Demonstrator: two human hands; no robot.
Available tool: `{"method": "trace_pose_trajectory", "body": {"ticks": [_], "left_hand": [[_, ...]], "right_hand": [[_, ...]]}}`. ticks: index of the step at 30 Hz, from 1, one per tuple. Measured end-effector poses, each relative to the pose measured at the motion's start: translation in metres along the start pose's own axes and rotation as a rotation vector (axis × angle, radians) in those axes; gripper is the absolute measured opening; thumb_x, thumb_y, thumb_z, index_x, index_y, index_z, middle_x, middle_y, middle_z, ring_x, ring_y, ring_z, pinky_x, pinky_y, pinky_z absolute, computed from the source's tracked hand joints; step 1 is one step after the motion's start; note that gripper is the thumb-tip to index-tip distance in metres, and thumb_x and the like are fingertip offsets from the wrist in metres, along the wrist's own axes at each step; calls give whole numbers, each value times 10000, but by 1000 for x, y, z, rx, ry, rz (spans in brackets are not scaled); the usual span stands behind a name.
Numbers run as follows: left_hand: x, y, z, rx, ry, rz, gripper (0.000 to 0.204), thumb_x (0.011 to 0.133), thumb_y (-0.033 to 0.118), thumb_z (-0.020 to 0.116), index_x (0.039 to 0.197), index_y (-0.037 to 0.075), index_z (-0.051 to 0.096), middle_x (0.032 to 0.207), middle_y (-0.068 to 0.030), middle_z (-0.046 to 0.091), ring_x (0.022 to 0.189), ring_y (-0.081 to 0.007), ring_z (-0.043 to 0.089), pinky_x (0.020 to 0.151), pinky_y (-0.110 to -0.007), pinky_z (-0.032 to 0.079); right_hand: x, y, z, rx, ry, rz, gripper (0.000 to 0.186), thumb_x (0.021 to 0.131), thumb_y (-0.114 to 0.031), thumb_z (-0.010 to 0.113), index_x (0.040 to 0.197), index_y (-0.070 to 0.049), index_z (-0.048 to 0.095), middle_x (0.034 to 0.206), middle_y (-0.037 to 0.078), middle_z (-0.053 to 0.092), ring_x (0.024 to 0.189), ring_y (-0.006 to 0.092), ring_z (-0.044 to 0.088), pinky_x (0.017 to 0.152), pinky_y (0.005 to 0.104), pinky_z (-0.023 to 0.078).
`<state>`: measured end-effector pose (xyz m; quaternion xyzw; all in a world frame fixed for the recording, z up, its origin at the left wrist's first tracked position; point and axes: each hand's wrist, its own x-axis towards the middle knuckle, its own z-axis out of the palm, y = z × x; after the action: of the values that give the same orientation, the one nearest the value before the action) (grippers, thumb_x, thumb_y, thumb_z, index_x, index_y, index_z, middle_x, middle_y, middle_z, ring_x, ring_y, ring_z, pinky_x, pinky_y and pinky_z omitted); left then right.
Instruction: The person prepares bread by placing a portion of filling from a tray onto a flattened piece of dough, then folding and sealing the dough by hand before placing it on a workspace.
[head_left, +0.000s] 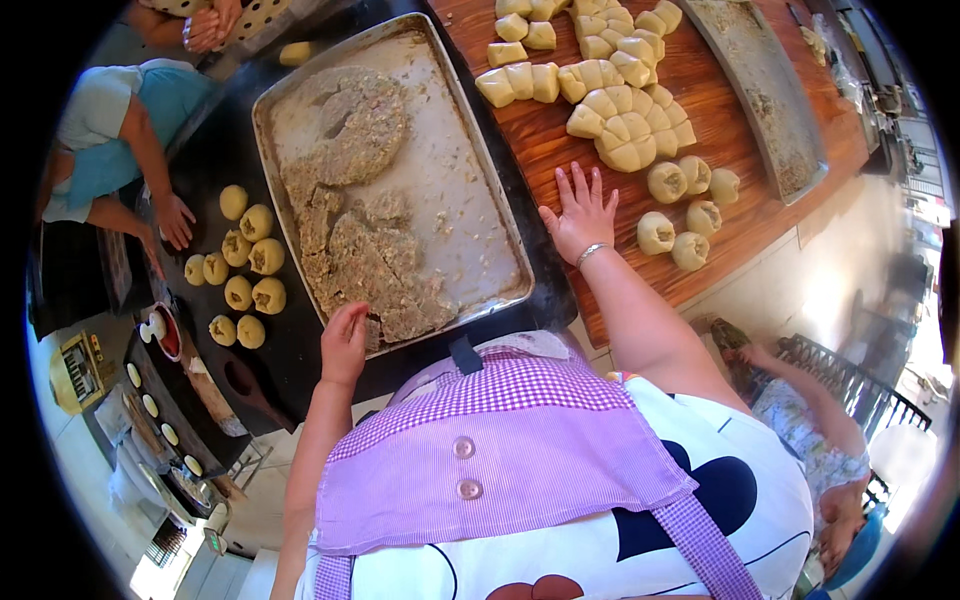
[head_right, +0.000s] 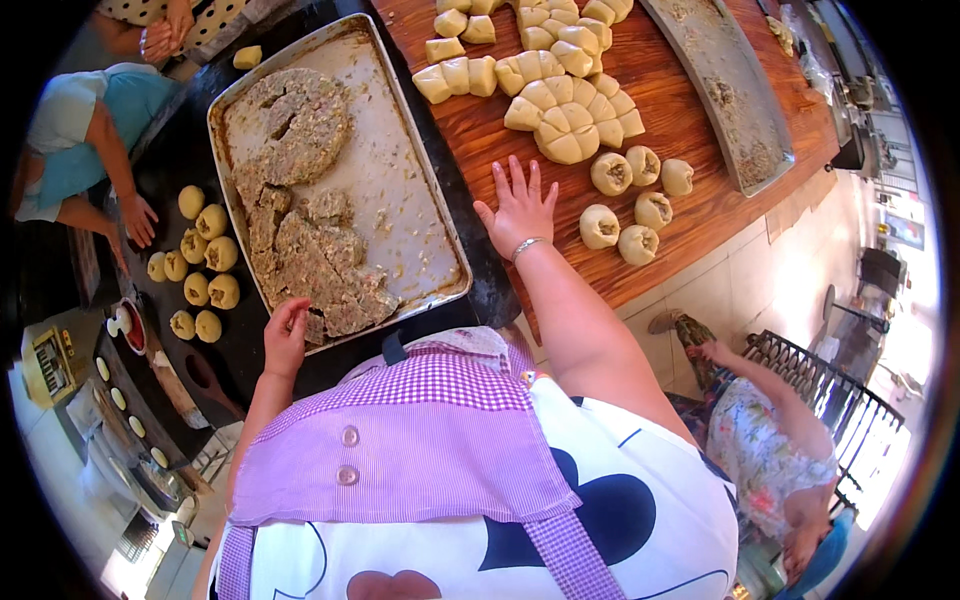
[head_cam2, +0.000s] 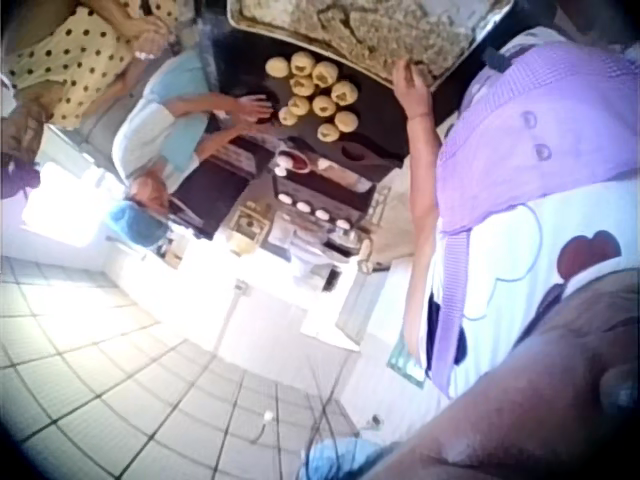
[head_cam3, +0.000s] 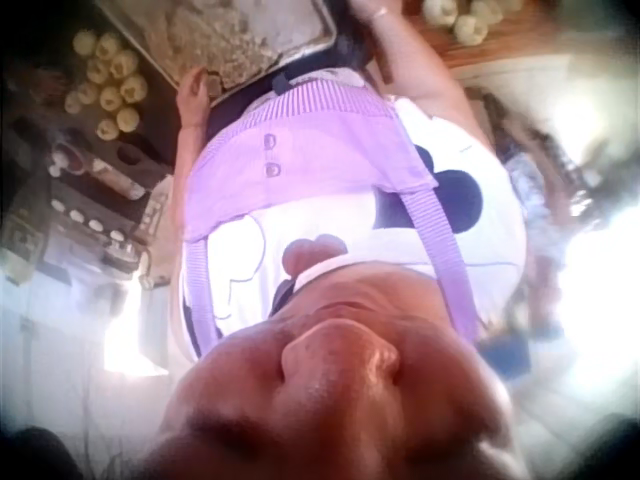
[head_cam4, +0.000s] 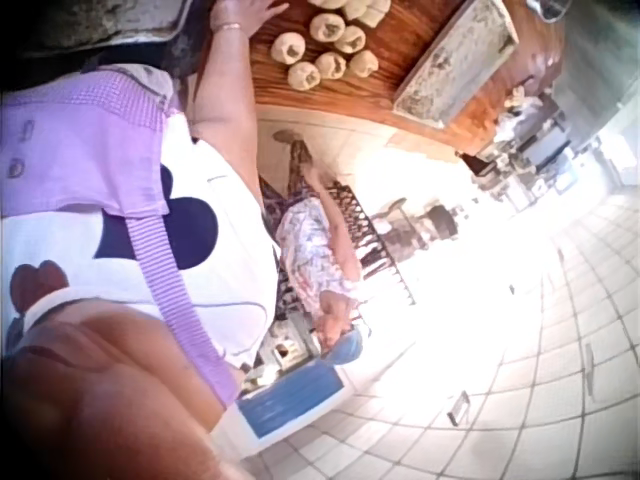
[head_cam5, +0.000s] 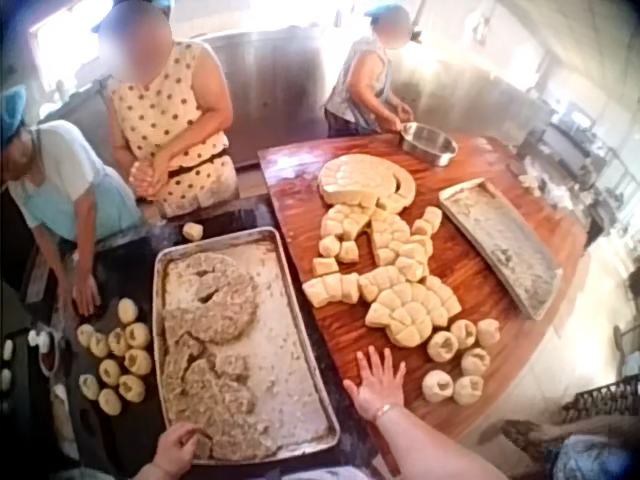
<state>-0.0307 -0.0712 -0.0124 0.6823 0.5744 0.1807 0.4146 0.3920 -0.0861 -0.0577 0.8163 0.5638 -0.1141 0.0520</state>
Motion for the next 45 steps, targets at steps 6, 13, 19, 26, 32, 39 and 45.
{"method": "trace_pose_trajectory", "body": {"ticks": [6, 13, 19, 26, 32, 39, 45], "left_hand": [[9, 9, -5, 14, -42, 85, 150, 906, 20, 586, 1042, 12, 650, 1018, -122, 659, 987, -242, 641, 873, -306, 494], [-1, -12, -3, 88, -107, 72, 153, 905, 26, 596, 1047, 22, 654, 1015, -112, 662, 987, -233, 637, 860, -305, 493], [17, 13, -4, 59, -129, 91, 155, 904, 43, 603, 1050, 32, 654, 1021, -125, 660, 975, -262, 642, 860, -320, 496], [21, 22, 0, 111, -135, 181, 128, 925, 65, 596, 1034, 22, 648, 1032, -128, 660, 1004, -279, 633, 877, -330, 492], [10, 35, 16, 70, -191, 240, 139, 919, 54, 603, 1048, 21, 644, 1046, -137, 657, 1008, -280, 632, 879, -333, 491], [13, 52, 32, 1, -260, 246, 143, 911, 28, 600, 1047, 8, 640, 1051, -146, 650, 1017, -288, 628, 887, -338, 490], [22, 62, 42, 12, -265, 310, 172, 905, 28, 597, 1069, 20, 648, 1070, -150, 651, 1033, -302, 620, 905, -352, 486]], "right_hand": [[18, 21, 17, 276, 106, 103, 713, 958, -534, 411, 1541, -178, 206, 1617, 50, 137, 1487, 316, 72, 1154, 603, 106], [-6, -6, 12, 172, 193, -107, 698, 924, -460, 528, 1507, -156, 293, 1597, 111, 179, 1472, 340, 125, 1155, 562, 146], [-25, 8, 2, 110, 53, 27, 741, 909, -461, 543, 1512, -130, 267, 1599, 125, 160, 1479, 334, 113, 1174, 521, 140], [-34, 22, 16, 149, 94, 101, 774, 923, -468, 511, 1518, -73, 212, 1604, 124, 142, 1480, 337, 105, 1180, 508, 133], [-52, 53, 41, 1016, 512, 185, 699, 981, -320, 488, 1506, 15, 171, 1579, 223, 156, 1462, 366, 158, 1194, 393, 134], [-97, 34, 58, 587, 349, 376, 775, 923, -265, 595, 1503, 19, 166, 1530, 249, 259, 1438, 381, 223, 1182, 412, 172], [-54, 30, 45, 1306, 394, 736, 802, 780, -4, 700, 1445, 31, 253, 1379, 209, 457, 1151, 238, 530, 984, 356, 445]]}}
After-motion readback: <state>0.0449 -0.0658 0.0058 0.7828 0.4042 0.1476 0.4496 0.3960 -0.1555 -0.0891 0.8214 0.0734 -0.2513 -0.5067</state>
